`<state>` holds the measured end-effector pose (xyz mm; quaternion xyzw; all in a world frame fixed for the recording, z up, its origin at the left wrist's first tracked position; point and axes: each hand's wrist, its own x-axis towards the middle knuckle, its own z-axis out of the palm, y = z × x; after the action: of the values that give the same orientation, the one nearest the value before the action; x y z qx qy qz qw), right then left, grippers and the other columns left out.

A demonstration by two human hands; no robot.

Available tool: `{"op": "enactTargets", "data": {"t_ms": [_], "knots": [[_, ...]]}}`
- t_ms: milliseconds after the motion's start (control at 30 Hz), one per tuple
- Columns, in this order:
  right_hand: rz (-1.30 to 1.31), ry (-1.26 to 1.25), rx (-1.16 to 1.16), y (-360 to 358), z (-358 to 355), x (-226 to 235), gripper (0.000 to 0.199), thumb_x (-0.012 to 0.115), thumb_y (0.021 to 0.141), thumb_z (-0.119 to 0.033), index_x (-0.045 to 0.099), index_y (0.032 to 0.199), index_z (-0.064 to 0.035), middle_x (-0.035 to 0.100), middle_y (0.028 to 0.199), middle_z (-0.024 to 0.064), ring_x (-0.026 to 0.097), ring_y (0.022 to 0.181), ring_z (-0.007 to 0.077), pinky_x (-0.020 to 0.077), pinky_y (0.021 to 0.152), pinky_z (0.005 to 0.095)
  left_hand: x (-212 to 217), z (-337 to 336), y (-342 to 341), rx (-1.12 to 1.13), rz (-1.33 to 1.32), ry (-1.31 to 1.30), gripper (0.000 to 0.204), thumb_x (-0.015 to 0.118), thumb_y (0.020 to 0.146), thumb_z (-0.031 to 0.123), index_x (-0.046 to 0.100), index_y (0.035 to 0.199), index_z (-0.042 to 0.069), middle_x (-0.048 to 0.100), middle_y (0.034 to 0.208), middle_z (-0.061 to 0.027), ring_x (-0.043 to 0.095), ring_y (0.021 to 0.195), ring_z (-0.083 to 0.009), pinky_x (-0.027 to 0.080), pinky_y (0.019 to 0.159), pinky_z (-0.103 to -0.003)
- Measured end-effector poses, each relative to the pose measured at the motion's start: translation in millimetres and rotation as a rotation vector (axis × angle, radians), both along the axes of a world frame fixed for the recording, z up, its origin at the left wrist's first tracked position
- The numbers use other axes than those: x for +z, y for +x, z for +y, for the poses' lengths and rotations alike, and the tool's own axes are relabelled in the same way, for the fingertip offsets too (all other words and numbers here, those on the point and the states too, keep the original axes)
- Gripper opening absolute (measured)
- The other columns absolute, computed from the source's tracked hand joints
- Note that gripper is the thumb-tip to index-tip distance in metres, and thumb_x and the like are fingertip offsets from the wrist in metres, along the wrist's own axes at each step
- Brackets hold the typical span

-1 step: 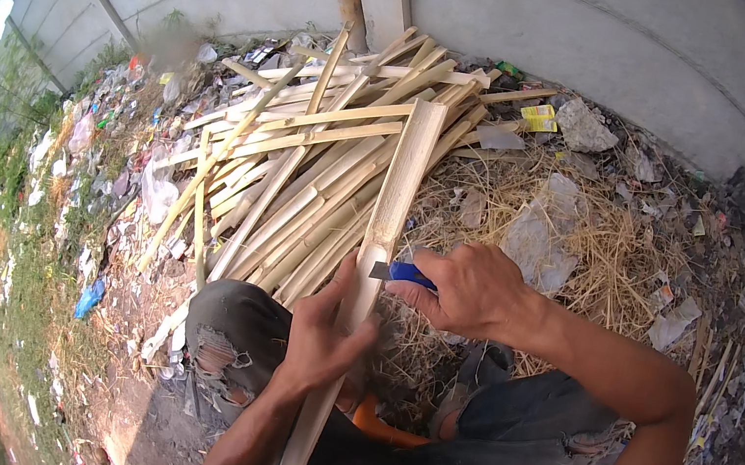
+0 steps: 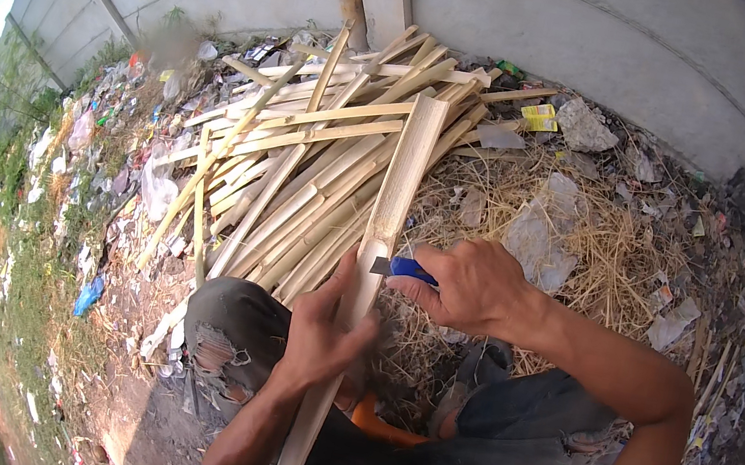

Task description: The person sits on the ground and uses a knife to split a long bamboo pole into thin strips. They hold the bamboo with one hand and use the knife to shave and separate the material, creating a pile of bamboo strips.

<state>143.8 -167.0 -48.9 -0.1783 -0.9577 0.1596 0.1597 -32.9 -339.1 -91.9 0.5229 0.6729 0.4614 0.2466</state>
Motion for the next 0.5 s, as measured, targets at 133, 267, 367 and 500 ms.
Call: {"op": "enactTargets", "data": {"t_ms": [133,267,367,500], "knots": [[0.06,0.075,-0.018,-7.4,17.1,1.7,0.053,0.059,0.1,-0.056,0.066,0.081,-0.0068,0.064,0.058,0.0182,0.069,0.057,0.039,0.0561,0.056,0.0498,17.3,11.0,-1.1,0.032,0.071,0.002,0.083,0.073,0.084,0.016,0.039,0.156,-0.008,0.076,0.103,-0.0232,0.075,0.089,-0.0209,0.058,0.082,-0.034],[0.242,0.079,-0.201,-0.4,45.4,5.8,0.056,0.054,0.104,-0.056,0.06,0.079,-0.0059,0.057,0.056,0.0134,0.059,0.052,0.0312,0.0483,0.053,0.0449,29.7,11.5,2.4,0.036,-0.035,-0.047,0.081,0.072,0.083,0.014,0.042,0.155,-0.006,0.076,0.108,-0.0237,0.075,0.094,-0.0212,0.058,0.088,-0.034],[0.54,-0.08,-0.515,46.2,85.9,21.5,0.059,0.05,0.108,-0.053,0.056,0.076,-0.0044,0.045,0.053,0.0045,0.043,0.048,0.0182,0.0363,0.05,0.0381,1.1,-24.8,10.7,-0.124,0.012,0.074,0.079,0.073,0.083,0.013,0.044,0.154,-0.007,0.074,0.114,-0.0242,0.073,0.105,-0.0234,0.053,0.099,-0.034],[0.673,-0.091,-0.513,81.0,59.8,64.4,0.056,0.056,0.106,-0.051,0.057,0.075,-0.0049,0.043,0.057,-0.0013,0.036,0.054,0.0103,0.0293,0.051,0.0337,17.4,-10.6,4.6,-0.094,-0.058,-0.014,0.082,0.077,0.085,0.015,0.04,0.154,-0.011,0.073,0.119,-0.0217,0.07,0.106,-0.0171,0.054,0.096,-0.032]]}}
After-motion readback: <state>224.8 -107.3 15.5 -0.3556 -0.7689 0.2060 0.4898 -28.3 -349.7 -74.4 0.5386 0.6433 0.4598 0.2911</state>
